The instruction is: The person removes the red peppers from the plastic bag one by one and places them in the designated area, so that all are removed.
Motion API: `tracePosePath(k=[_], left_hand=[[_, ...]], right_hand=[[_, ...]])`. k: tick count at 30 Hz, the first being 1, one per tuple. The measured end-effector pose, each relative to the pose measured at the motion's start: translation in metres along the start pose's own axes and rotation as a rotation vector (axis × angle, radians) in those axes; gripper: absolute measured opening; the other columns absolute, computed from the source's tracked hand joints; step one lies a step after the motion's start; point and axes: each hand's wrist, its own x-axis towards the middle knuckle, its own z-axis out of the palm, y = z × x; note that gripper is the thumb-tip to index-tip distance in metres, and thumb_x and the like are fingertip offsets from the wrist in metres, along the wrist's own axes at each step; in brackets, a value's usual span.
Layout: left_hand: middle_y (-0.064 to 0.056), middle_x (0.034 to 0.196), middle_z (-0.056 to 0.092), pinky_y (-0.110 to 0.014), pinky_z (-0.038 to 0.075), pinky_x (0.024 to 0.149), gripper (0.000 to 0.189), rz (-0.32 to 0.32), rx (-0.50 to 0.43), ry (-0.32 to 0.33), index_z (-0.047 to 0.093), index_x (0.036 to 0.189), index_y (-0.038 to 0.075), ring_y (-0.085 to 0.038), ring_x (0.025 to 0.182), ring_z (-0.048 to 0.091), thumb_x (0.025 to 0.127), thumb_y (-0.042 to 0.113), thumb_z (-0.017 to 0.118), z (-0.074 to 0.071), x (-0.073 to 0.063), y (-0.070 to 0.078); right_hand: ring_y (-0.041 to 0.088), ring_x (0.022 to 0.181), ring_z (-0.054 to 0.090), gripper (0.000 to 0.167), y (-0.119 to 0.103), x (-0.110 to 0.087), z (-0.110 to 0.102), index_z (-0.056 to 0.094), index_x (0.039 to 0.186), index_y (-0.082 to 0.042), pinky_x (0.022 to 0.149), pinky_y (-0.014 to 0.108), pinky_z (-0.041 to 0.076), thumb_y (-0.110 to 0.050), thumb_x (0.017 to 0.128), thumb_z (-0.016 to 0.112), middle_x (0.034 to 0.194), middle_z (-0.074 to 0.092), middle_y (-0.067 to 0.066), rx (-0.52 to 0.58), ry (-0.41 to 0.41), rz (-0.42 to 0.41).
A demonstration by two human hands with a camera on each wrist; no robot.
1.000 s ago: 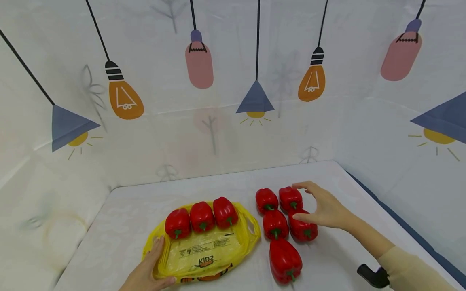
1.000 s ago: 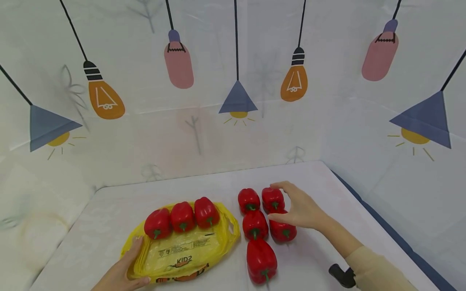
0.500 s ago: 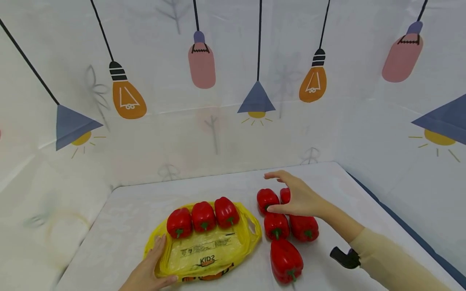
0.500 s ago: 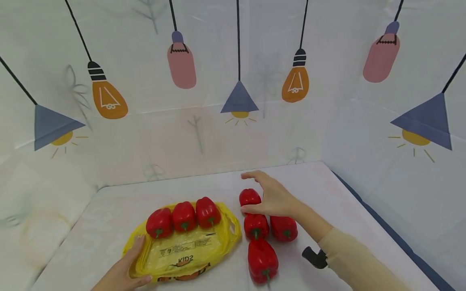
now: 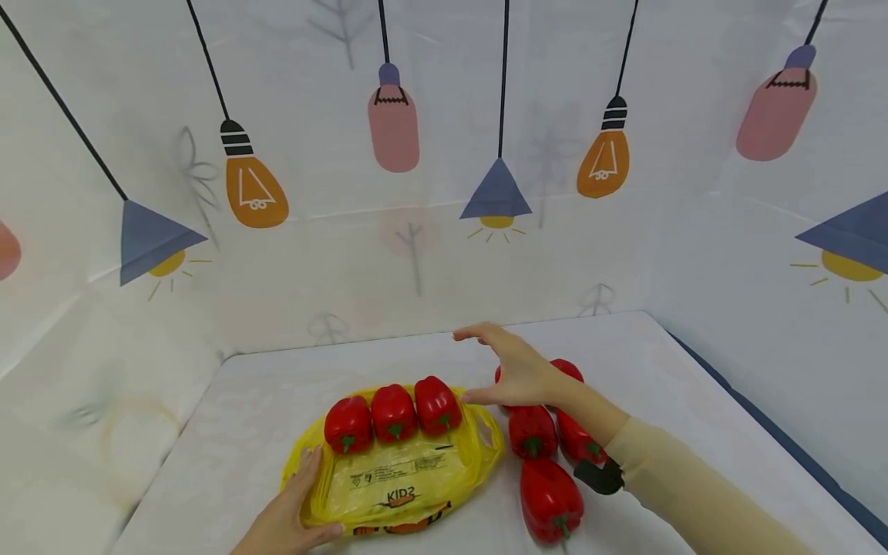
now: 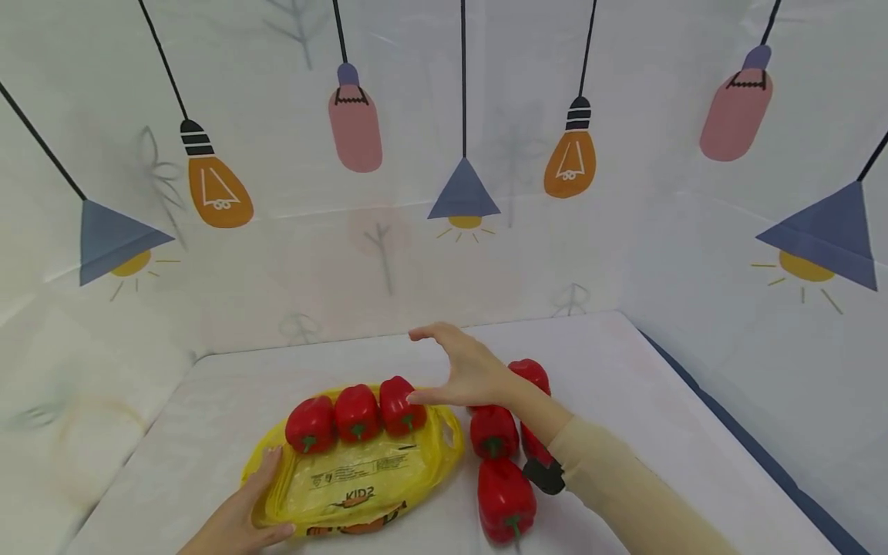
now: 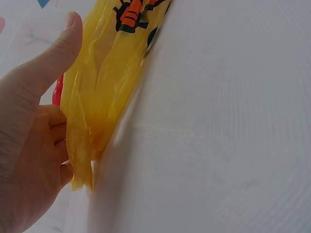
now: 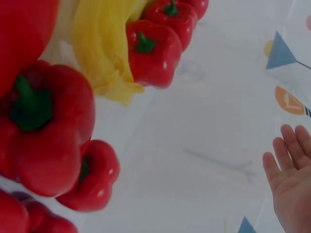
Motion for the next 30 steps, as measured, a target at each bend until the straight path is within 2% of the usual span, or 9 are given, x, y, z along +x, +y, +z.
tracePosePath(k=[7,12,20,26,30], left_hand=[[-0.023,0.157,0.007,-0.068,0.024,0.103,0.124,-0.004,-0.003,0.005,0.009,0.154,0.002,-0.046,0.141,0.008,0.068,0.059,0.078,-0.001,-0.001,-0.002],[-0.023,0.157,0.009,-0.068,0.026,0.102,0.124,-0.013,0.005,0.014,0.01,0.154,0.005,-0.047,0.14,0.011,0.066,0.06,0.078,0.0,-0.001,-0.002],[-0.023,0.157,0.009,-0.066,0.025,0.105,0.119,0.082,-0.028,0.024,0.011,0.154,0.002,-0.045,0.142,0.01,0.07,0.053,0.08,0.0,-0.003,-0.005],[-0.023,0.157,0.006,-0.061,0.016,0.11,0.12,0.099,-0.039,0.037,0.011,0.154,0.003,-0.042,0.143,0.009,0.07,0.053,0.08,0.001,-0.003,-0.008],[-0.023,0.157,0.007,-0.059,0.015,0.11,0.12,0.126,-0.035,0.049,0.011,0.154,0.002,-0.042,0.143,0.01,0.07,0.054,0.08,0.002,-0.003,-0.009]], right_hand=[[0.013,0.124,0.047,0.078,-0.008,0.02,0.016,0.047,0.136,-0.014,0.104,0.041,0.041,-0.045,0.074,0.082,0.136,0.051,-0.003,0.001,-0.029,-0.006],[0.016,0.124,0.047,0.076,-0.009,0.033,0.032,0.047,0.135,-0.015,0.104,0.039,0.041,-0.043,0.074,0.082,0.135,0.05,-0.003,0.011,-0.072,0.0],[0.018,0.123,0.048,0.071,-0.011,0.047,0.058,0.048,0.132,-0.017,0.103,0.04,0.042,-0.047,0.075,0.08,0.133,0.051,-0.003,0.011,-0.141,0.044],[0.018,0.126,0.046,0.071,-0.001,0.051,0.074,0.049,0.133,-0.019,0.103,0.042,0.041,-0.051,0.076,0.077,0.135,0.05,-0.002,-0.021,-0.183,0.12],[0.02,0.126,0.046,0.072,0.007,0.05,0.08,0.05,0.133,-0.015,0.103,0.044,0.041,-0.051,0.076,0.077,0.134,0.052,0.0,-0.009,-0.19,0.179]])
